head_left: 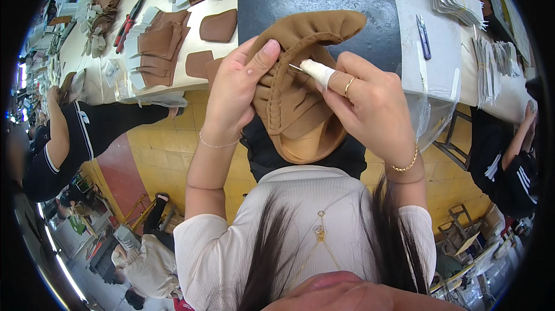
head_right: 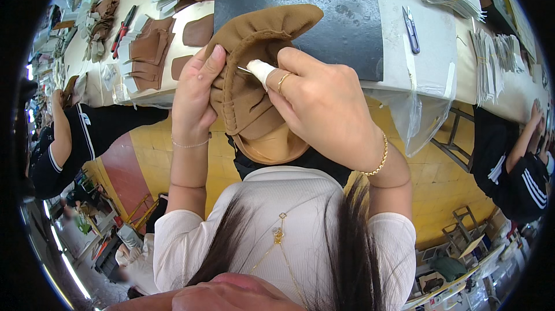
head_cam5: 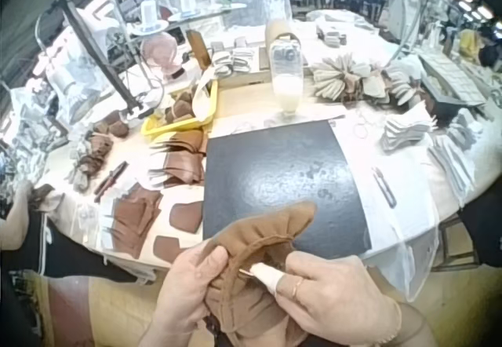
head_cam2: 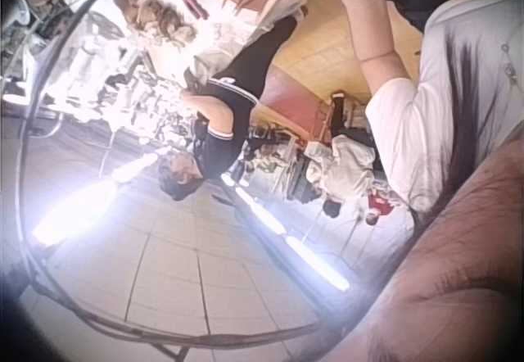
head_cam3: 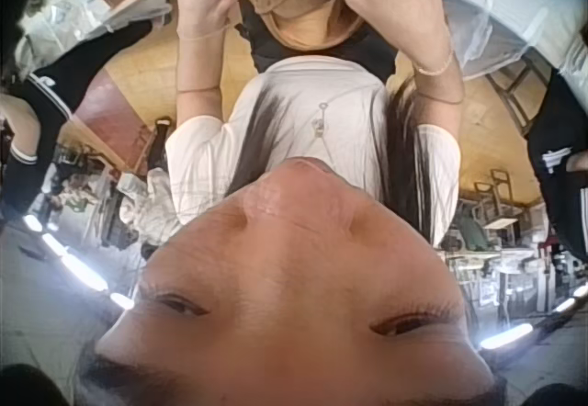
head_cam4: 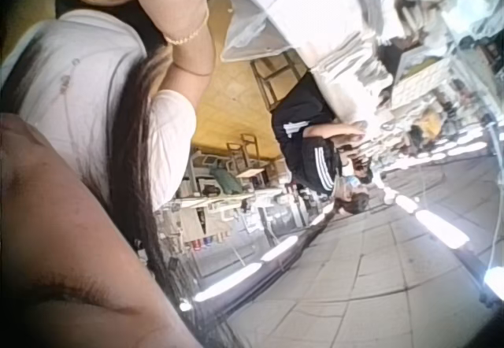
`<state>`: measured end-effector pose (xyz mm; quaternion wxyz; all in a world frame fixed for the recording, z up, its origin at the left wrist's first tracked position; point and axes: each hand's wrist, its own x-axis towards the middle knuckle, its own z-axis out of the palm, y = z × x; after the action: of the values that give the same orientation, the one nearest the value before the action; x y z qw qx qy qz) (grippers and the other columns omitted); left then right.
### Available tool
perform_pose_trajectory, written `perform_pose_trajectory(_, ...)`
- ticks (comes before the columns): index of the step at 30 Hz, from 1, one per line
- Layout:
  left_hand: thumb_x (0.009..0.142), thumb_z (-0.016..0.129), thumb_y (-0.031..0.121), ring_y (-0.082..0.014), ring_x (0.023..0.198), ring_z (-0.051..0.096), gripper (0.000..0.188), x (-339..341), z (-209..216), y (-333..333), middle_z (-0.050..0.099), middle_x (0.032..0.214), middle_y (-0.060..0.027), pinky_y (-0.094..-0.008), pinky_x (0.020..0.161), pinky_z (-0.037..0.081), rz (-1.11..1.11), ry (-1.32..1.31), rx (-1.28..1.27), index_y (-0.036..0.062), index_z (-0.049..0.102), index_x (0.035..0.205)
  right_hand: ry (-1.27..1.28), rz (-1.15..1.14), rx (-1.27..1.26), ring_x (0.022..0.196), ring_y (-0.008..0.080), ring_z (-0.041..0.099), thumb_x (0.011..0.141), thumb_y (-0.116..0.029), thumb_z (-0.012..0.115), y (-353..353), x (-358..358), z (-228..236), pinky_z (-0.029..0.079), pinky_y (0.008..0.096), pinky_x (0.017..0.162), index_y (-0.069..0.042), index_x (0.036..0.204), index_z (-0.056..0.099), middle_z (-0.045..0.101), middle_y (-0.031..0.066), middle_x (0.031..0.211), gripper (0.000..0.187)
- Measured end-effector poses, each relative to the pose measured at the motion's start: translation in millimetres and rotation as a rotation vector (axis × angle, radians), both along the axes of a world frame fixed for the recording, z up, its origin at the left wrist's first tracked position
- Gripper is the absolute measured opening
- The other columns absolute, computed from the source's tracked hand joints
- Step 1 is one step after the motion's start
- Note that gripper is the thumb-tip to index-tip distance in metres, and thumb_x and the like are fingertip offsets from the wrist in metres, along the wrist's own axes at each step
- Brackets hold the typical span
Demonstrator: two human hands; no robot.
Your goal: The person hand-stitches a brown leather shoe upper using a needle and thread. They repeatedly insert the needle through pre-punched holes, pull the thread through, and tighten the stitches while holding the shoe in place.
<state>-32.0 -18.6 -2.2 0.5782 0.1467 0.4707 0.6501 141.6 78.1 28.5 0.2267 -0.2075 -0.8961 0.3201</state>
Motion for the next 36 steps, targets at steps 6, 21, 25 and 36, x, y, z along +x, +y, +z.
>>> perform_pose_trajectory(6, 0.082, 0.075, 0.010, -0.0080, 0.087, 0.060, 0.035, -3.3, 26.5, -18.1, 0.067, 0.099, -0.0040, -0.0236, 0.077, 0.049, -0.207, 0.571, -0.075, -0.0012, 0.062, 0.113, -0.120, 0.096, 0.142, 0.060, 0.0213, 0.062, 0.077, -0.007, 0.064, -9.9, 8.8, 11.7, 0.050, 0.0327, 0.049, 0.000, 0.091, 0.065, 0.055, 0.0061, 0.079, 0.015)
perform_pose_trajectory(21, 0.069, 0.073, 0.002, -0.0217, 0.067, 0.065, 0.036, 18.8, 64.4, -49.3, 0.069, 0.091, -0.0128, -0.0333, 0.060, 0.053, -0.327, 1.478, 0.383, 0.0052, 0.067, 0.104, 0.521, -0.100, 0.144, 0.084, 0.0274, 0.062, 0.072, -0.035, 0.078, 2.2, 37.6, 48.1, 0.051, 0.0387, 0.075, 0.001, 0.090, 0.065, 0.063, 0.0132, 0.092, 0.042)
perform_pose_trajectory(25, 0.068, 0.068, 0.007, -0.0122, 0.055, 0.047, 0.025, 27.9, 62.4, -50.7, 0.068, 0.096, -0.0145, -0.0238, 0.042, 0.038, -0.281, 1.729, 0.755, 0.0130, 0.063, 0.091, -0.058, 0.209, 0.064, 0.071, 0.0256, 0.065, 0.066, -0.016, 0.079, 17.4, 44.6, 60.7, 0.049, 0.0314, 0.061, -0.004, 0.081, 0.071, 0.067, 0.0084, 0.081, 0.021)
perform_pose_trajectory(36, 0.072, 0.070, 0.006, -0.0106, 0.054, 0.048, 0.021, 24.4, 38.4, -45.6, 0.067, 0.104, -0.0207, -0.0221, 0.044, 0.038, -0.273, 1.841, 0.797, 0.0072, 0.061, 0.090, 0.083, 0.479, 0.056, 0.075, 0.0190, 0.055, 0.073, -0.016, 0.077, 13.2, 31.0, 20.0, 0.040, 0.0381, 0.079, -0.010, 0.081, 0.066, 0.062, 0.0002, 0.087, 0.015)
